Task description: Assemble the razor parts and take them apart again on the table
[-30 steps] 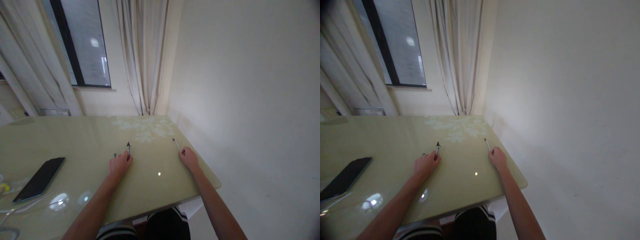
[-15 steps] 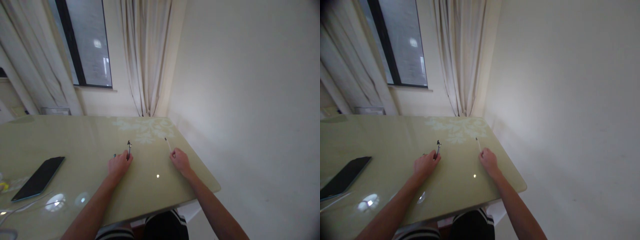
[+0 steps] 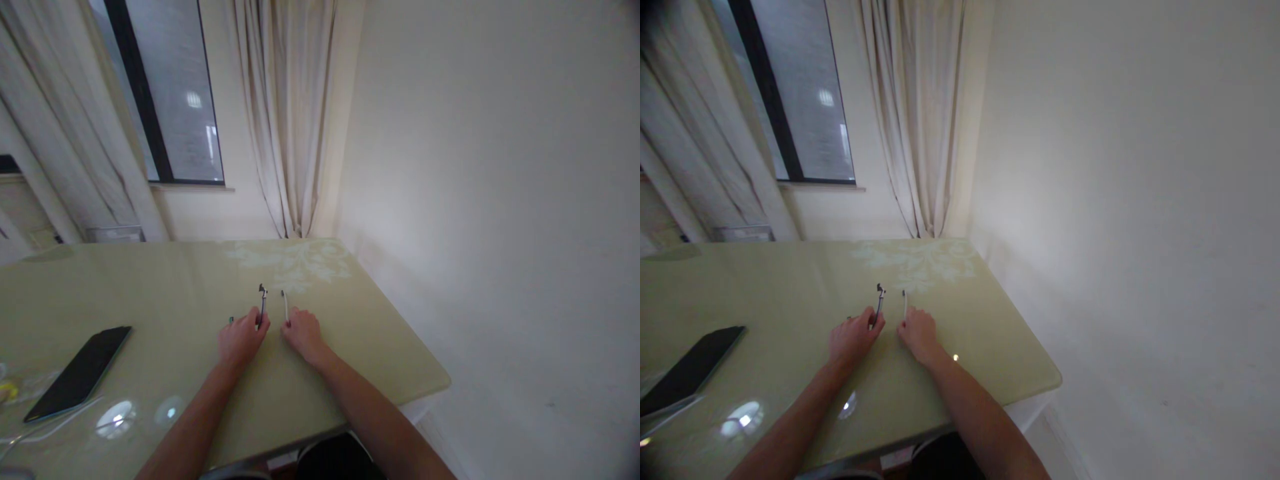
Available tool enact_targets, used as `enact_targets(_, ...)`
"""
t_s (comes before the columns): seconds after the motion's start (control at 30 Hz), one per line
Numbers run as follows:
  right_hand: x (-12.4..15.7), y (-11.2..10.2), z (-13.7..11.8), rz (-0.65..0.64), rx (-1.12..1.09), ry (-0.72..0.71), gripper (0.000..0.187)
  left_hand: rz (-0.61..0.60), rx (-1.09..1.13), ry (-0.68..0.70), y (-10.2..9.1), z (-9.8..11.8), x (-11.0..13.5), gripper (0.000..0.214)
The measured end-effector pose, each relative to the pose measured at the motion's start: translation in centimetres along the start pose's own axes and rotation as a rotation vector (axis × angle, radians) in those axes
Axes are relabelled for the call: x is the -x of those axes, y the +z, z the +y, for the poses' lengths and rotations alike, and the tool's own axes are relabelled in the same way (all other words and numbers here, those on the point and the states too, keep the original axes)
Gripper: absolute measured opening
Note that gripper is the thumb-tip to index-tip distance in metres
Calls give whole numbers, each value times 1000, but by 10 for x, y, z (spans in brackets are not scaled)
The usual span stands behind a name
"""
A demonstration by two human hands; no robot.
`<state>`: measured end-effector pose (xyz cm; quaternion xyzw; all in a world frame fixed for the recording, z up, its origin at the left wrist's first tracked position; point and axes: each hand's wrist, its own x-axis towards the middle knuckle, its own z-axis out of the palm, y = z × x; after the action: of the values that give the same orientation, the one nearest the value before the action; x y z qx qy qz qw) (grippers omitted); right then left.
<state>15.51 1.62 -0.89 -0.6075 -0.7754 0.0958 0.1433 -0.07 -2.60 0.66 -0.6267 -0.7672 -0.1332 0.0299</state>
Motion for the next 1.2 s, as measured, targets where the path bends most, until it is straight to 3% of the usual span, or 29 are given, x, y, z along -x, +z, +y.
enact_targets(0.13, -2, -4, 15, 69, -156, -7, 29, 43, 30, 41, 3, 2, 3, 36)
enact_targets(0.2, -4, -6, 22, 120, -339, -90, 34, 84, 29, 78, 7, 3, 4, 37)
enact_targets(0.3, -4, -3, 25, 177, -666, -261, 43, 177, 39, 231, 14, 7, 7, 38)
enact_targets(0.4, -5, 3, 20, 148, -910, -264, 44, 236, 122, 389, 20, 12, 11, 36)
enact_targets(0.5, -7, 3, 16, 111, -1086, -215, 45, 214, 285, 423, 22, 13, 11, 36)
enact_targets(0.6, -7, -4, 21, 80, -1241, -243, 45, 123, 598, 364, 18, 6, 6, 38)
enact_targets(0.73, -5, -17, 34, -177, -1272, -395, 41, 14, 1111, 215, 11, -10, -5, 52)
enact_targets(0.83, -2, -19, 37, -213, -1196, -445, 38, -84, 1294, 201, 10, -19, -9, 62)
enact_targets(1.03, 0, -13, 34, -243, -1015, -457, 46, -192, 1386, 160, 11, -15, -5, 55)
enact_targets(1.2, 0, -13, 35, -372, -1128, -408, 64, -250, 1350, 212, 8, -14, -5, 55)
